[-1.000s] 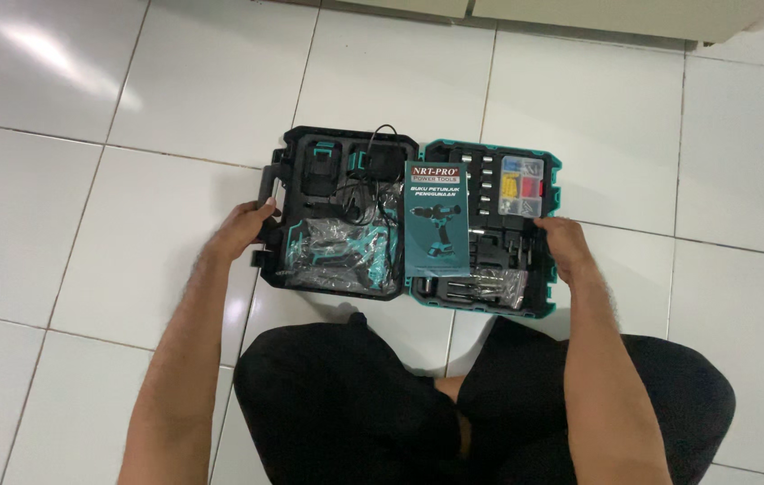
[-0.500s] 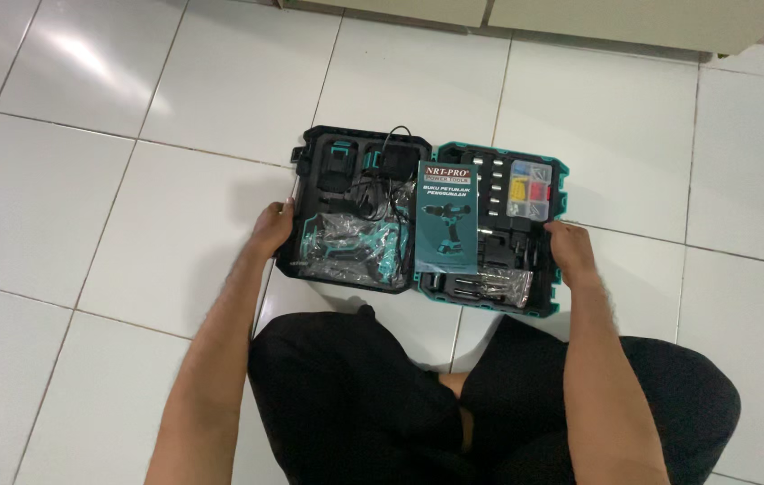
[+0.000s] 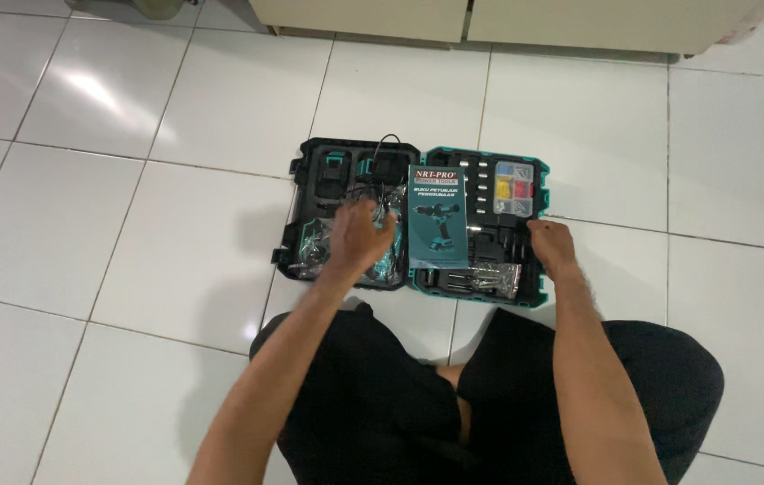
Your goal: The person opens a teal NRT-PRO toolkit and removes the user manual and a small plastic container of accessories. They then systematically remove multiple metal sockets and bits from the molded tray, placing them in a row on the floor.
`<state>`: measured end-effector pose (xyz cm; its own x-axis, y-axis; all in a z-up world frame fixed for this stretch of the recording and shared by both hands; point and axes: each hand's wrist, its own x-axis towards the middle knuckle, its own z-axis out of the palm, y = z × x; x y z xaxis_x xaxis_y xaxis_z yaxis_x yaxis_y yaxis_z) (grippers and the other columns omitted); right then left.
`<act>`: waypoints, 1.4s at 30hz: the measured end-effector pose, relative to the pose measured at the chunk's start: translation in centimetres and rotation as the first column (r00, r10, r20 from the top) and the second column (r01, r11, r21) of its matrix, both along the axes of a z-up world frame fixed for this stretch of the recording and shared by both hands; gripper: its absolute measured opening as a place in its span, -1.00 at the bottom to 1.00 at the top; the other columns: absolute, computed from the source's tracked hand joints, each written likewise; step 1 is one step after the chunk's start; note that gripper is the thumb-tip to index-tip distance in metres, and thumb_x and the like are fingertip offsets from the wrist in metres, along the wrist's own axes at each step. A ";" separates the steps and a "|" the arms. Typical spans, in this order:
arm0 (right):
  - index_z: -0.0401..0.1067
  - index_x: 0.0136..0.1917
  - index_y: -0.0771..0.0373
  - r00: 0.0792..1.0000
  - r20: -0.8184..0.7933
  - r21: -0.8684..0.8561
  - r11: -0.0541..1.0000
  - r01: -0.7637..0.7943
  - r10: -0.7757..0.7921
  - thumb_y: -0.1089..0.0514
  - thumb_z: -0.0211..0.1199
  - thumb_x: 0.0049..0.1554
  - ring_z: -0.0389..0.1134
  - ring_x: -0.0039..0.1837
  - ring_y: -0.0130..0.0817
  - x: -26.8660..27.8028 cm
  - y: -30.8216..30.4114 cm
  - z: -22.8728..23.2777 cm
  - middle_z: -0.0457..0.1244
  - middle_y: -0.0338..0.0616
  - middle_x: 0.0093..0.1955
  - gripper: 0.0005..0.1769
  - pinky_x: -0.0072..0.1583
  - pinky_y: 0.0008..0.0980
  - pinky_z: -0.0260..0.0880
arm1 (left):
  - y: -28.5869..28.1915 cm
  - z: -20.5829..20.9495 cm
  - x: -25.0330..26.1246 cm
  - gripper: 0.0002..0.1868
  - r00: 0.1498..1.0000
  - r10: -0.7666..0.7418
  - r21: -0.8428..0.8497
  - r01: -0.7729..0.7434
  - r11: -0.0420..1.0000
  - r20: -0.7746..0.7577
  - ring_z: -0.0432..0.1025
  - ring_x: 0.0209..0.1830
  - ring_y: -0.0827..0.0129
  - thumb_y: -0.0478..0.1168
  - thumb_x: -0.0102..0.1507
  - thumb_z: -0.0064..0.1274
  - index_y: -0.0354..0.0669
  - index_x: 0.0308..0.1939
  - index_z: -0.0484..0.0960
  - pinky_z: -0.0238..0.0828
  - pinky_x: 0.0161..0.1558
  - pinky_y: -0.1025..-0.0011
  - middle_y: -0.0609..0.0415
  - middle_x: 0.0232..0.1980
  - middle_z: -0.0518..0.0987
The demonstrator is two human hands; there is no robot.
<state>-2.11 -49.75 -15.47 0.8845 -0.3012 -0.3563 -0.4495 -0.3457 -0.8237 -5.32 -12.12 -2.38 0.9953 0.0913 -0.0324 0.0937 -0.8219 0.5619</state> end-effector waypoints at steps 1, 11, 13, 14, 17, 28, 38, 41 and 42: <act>0.58 0.12 0.37 1.000 -0.001 -0.015 1.000 -0.006 0.006 0.04 0.22 0.19 0.42 0.11 -0.11 -0.1 0.0 -0.1 0.43 0.12 0.03 -0.61 0.13 -0.23 0.36 | -1.5 0.1 -0.5 -0.46 1.000 -0.012 0.000 0.012 1.000 -0.006 0.45 0.10 -0.11 0.12 0.24 0.11 -0.36 -0.04 0.64 0.38 0.17 0.03 -0.31 -0.02 0.61; 0.59 -0.06 0.38 0.980 0.006 -0.351 0.918 -0.185 0.200 -0.12 0.20 0.23 0.42 0.02 0.12 -0.3 -0.3 -0.3 0.41 0.24 -0.10 -0.52 0.09 -0.06 0.36 | -6.5 -2.4 -1.7 -0.59 0.991 -0.070 -0.104 0.082 0.991 0.112 0.51 -0.07 -0.15 -0.10 0.02 0.39 -0.34 -0.24 0.66 0.43 -0.05 0.00 -0.28 -0.17 0.63; 0.57 -0.07 0.39 0.992 -0.029 -0.215 0.969 -0.123 0.119 -0.11 0.21 0.18 0.45 -0.02 0.05 -0.7 0.1 0.2 0.42 0.19 -0.14 -0.53 0.06 -0.08 0.38 | -6.3 -3.1 -1.4 -0.58 0.991 -0.062 -0.080 0.072 0.994 0.122 0.51 -0.08 -0.14 -0.10 0.02 0.40 -0.33 -0.24 0.61 0.43 -0.06 0.00 -0.27 -0.17 0.62; 0.57 -0.07 0.38 0.994 -0.039 -0.204 0.973 -0.111 0.105 -0.11 0.21 0.17 0.46 -0.02 0.04 -0.8 0.2 0.4 0.42 0.18 -0.14 -0.54 0.06 -0.09 0.38 | -6.3 -3.5 -1.4 -0.60 0.989 -0.055 -0.082 0.067 0.994 0.139 0.51 -0.08 -0.14 -0.12 0.03 0.39 -0.31 -0.24 0.60 0.42 -0.07 -0.01 -0.25 -0.17 0.62; 0.58 -0.07 0.37 0.994 -0.064 -0.202 0.974 -0.104 0.093 -0.12 0.22 0.16 0.47 -0.02 0.02 -0.8 0.3 0.8 0.43 0.17 -0.14 -0.53 0.06 -0.10 0.40 | -5.8 -4.4 -0.6 -0.67 0.987 -0.030 -0.118 0.049 0.992 0.159 0.52 -0.15 -0.13 -0.17 0.17 0.29 -0.29 -0.16 0.53 0.40 -0.11 -0.04 -0.22 -0.21 0.62; 0.50 0.21 0.37 0.943 0.323 -0.092 0.990 0.110 -0.075 -0.20 0.08 0.31 0.46 0.09 -0.15 -1.7 1.4 8.1 0.43 0.13 0.01 -0.42 0.15 -0.24 0.40 | -4.8 -0.1 -0.5 -0.77 0.976 -0.041 -0.449 0.136 0.883 0.215 0.64 -0.23 0.26 -0.21 0.33 0.13 -0.24 0.02 0.65 0.51 -0.18 0.33 -0.08 -0.18 0.72; 0.60 0.06 0.32 0.938 0.113 -0.065 0.944 -0.323 0.328 0.01 0.26 0.23 0.34 -0.20 -0.43 -5.8 5.1 19.0 0.40 -0.13 -0.24 -0.67 -0.12 -0.36 0.36 | -5.7 0.7 -0.9 -0.71 0.951 -0.196 -0.447 0.287 0.847 0.239 0.64 -0.24 0.37 -0.15 0.25 0.26 -0.21 0.00 0.72 0.51 -0.23 0.41 -0.03 -0.18 0.73; 0.58 0.04 0.32 0.945 0.178 -0.017 0.961 -0.277 0.275 0.07 0.25 0.24 0.40 -0.17 -0.46 -5.9 4.2 20.0 0.43 -0.16 -0.20 -0.73 -0.09 -0.39 0.45 | -5.7 0.7 -0.4 -0.70 0.968 -0.162 -0.511 0.240 0.825 0.192 0.60 -0.32 0.46 -0.15 0.25 0.26 -0.21 -0.01 0.70 0.49 -0.34 0.49 0.03 -0.19 0.72; 0.58 0.05 0.29 0.958 0.172 0.049 0.969 -0.243 0.231 0.09 0.23 0.24 0.42 -0.16 -0.46 -5.7 3.7 20.3 0.44 -0.17 -0.18 -0.75 -0.07 -0.40 0.50 | -5.7 0.7 -0.2 -0.71 0.976 -0.148 -0.541 0.212 0.814 0.159 0.58 -0.35 0.50 -0.15 0.25 0.24 -0.21 -0.01 0.69 0.48 -0.38 0.53 0.07 -0.19 0.72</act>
<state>-7.79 -46.09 4.86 0.9754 -0.0557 -0.2134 -0.2188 -0.3655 -0.9047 -5.47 -17.78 -1.66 0.9924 -0.0912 0.0823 -0.1103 -0.3667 0.9238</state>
